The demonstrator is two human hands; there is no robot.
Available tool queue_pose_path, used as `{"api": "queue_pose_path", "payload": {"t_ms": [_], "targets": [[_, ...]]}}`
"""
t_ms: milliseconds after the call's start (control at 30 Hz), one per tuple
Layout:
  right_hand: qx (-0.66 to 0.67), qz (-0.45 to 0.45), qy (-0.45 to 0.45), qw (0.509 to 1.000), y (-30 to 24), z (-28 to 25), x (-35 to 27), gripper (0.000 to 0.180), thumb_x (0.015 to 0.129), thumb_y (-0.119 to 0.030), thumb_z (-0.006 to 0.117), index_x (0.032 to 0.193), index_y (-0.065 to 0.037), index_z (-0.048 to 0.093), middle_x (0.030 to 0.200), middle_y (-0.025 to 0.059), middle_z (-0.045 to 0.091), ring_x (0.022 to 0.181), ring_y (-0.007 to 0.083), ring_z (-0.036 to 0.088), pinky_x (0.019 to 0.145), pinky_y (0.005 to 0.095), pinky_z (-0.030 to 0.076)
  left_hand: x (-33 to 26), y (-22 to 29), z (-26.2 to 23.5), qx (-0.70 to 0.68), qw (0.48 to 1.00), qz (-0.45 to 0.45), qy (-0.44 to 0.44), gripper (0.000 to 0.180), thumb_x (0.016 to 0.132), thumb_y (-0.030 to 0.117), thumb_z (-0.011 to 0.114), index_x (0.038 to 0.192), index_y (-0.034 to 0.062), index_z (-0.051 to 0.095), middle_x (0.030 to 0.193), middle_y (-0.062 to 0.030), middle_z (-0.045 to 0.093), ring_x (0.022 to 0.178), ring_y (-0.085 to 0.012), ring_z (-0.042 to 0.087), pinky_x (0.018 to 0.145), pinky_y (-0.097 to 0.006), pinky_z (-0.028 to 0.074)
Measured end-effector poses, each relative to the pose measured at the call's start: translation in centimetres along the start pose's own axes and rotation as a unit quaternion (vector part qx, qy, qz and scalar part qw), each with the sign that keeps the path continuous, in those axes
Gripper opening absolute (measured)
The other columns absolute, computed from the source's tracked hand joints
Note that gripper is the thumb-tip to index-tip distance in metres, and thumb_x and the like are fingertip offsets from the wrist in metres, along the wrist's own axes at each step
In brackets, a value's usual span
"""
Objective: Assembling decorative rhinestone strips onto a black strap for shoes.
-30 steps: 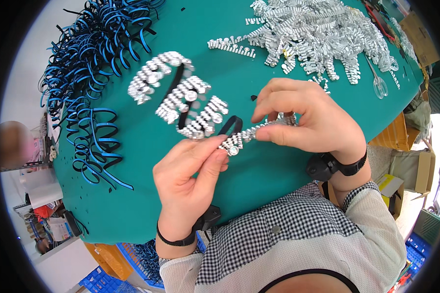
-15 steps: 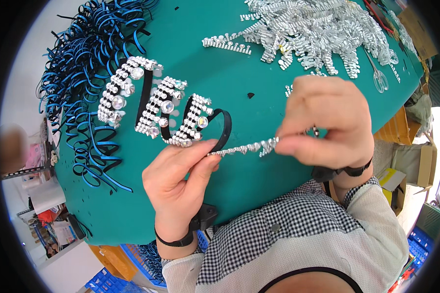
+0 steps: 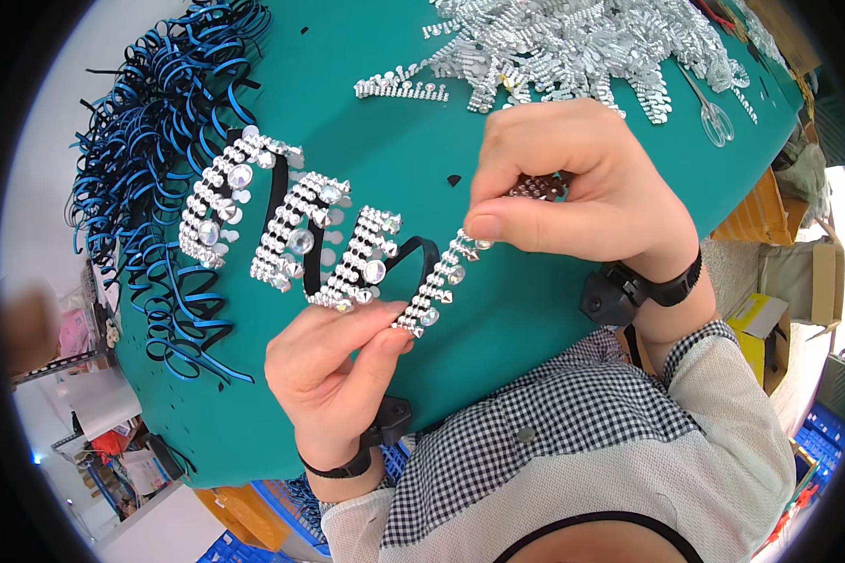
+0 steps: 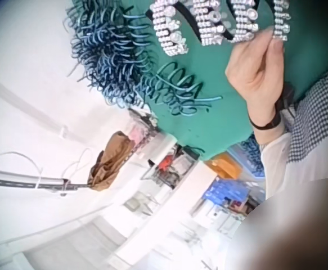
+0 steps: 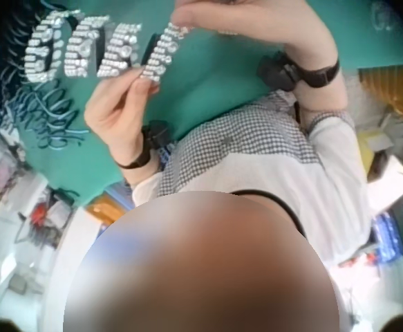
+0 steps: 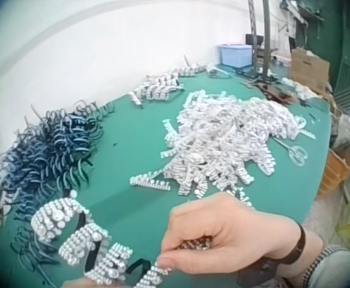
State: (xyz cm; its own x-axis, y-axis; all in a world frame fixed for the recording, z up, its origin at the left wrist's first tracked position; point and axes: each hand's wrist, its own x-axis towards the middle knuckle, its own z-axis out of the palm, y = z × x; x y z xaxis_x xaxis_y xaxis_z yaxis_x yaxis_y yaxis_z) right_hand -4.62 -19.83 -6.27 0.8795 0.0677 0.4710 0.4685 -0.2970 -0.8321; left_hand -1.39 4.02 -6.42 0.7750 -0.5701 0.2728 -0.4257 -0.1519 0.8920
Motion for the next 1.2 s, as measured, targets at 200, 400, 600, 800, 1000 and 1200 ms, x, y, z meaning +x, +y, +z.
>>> {"api": "queue_pose_path", "payload": {"t_ms": [200, 400, 600, 800, 1000, 1200], "targets": [[0.061, 0.067, -0.024, 0.996, 0.1, 0.3, 0.0, 0.014, 0.072, -0.012, 0.067, 0.069, 0.001, 0.062, 0.060, 0.0046, 0.057, 0.054, 0.0088, 0.053, 0.048, 0.0229, 0.040, 0.0, -0.1, -1.0, 0.040, 0.995, 0.053, -0.073, 0.018, 0.080, 0.012, 0.063, 0.084, -0.0053, 0.061, 0.070, -0.0127, 0.061, 0.056, -0.0182, 0.059, 0.050, -0.025, 0.046], [0.093, 0.080, -0.049, 0.991, -0.1, 0.3, 0.0, 0.014, 0.072, -0.012, 0.067, 0.071, 0.001, 0.064, 0.060, 0.0042, 0.058, 0.054, 0.0084, 0.053, 0.049, 0.0229, 0.041, -0.2, -0.4, -0.5, -0.013, 0.998, 0.065, -0.006, 0.019, 0.063, 0.004, 0.071, 0.081, -0.0002, 0.068, 0.062, -0.0078, 0.063, 0.052, -0.0126, 0.055, 0.048, -0.022, 0.040], [0.117, 0.086, -0.070, 0.987, 0.2, 0.6, -0.2, 0.015, 0.073, -0.014, 0.068, 0.075, 0.000, 0.065, 0.062, 0.0032, 0.059, 0.057, 0.0074, 0.053, 0.051, 0.0224, 0.042, 0.1, -1.0, -0.8, -0.001, 0.989, 0.137, -0.053, 0.022, 0.080, 0.019, 0.065, 0.083, -0.0028, 0.061, 0.063, -0.0140, 0.059, 0.051, -0.0164, 0.056, 0.045, -0.023, 0.041], [0.179, 0.076, -0.081, 0.977, 0.6, 1.2, -0.2, 0.012, 0.074, -0.012, 0.067, 0.079, -0.001, 0.066, 0.066, 0.0031, 0.060, 0.058, 0.0081, 0.053, 0.052, 0.0227, 0.042, -0.3, -1.1, -1.0, -0.142, 0.987, 0.055, -0.051, 0.018, 0.072, 0.012, 0.072, 0.076, -0.0029, 0.064, 0.068, -0.0150, 0.063, 0.061, -0.0229, 0.063, 0.057, -0.030, 0.051], [0.126, -0.014, -0.044, 0.991, -0.1, 0.2, -0.4, 0.006, 0.074, -0.009, 0.068, 0.074, -0.003, 0.065, 0.065, 0.0034, 0.058, 0.054, 0.0114, 0.051, 0.047, 0.0240, 0.036, 0.0, -1.7, -0.5, -0.088, 0.993, 0.071, -0.025, 0.035, 0.080, 0.030, 0.066, 0.073, -0.0042, 0.060, 0.061, -0.0131, 0.059, 0.047, -0.0164, 0.055, 0.038, -0.024, 0.042], [0.105, -0.031, -0.027, 0.994, -0.4, -0.2, -0.5, 0.007, 0.073, -0.009, 0.068, 0.073, -0.003, 0.065, 0.063, 0.0035, 0.056, 0.051, 0.0117, 0.048, 0.045, 0.0244, 0.034, -0.1, -1.7, -0.5, -0.129, 0.989, 0.058, -0.048, 0.027, 0.076, 0.021, 0.069, 0.075, -0.0049, 0.062, 0.064, -0.0145, 0.061, 0.053, -0.0192, 0.058, 0.048, -0.027, 0.046]]}}
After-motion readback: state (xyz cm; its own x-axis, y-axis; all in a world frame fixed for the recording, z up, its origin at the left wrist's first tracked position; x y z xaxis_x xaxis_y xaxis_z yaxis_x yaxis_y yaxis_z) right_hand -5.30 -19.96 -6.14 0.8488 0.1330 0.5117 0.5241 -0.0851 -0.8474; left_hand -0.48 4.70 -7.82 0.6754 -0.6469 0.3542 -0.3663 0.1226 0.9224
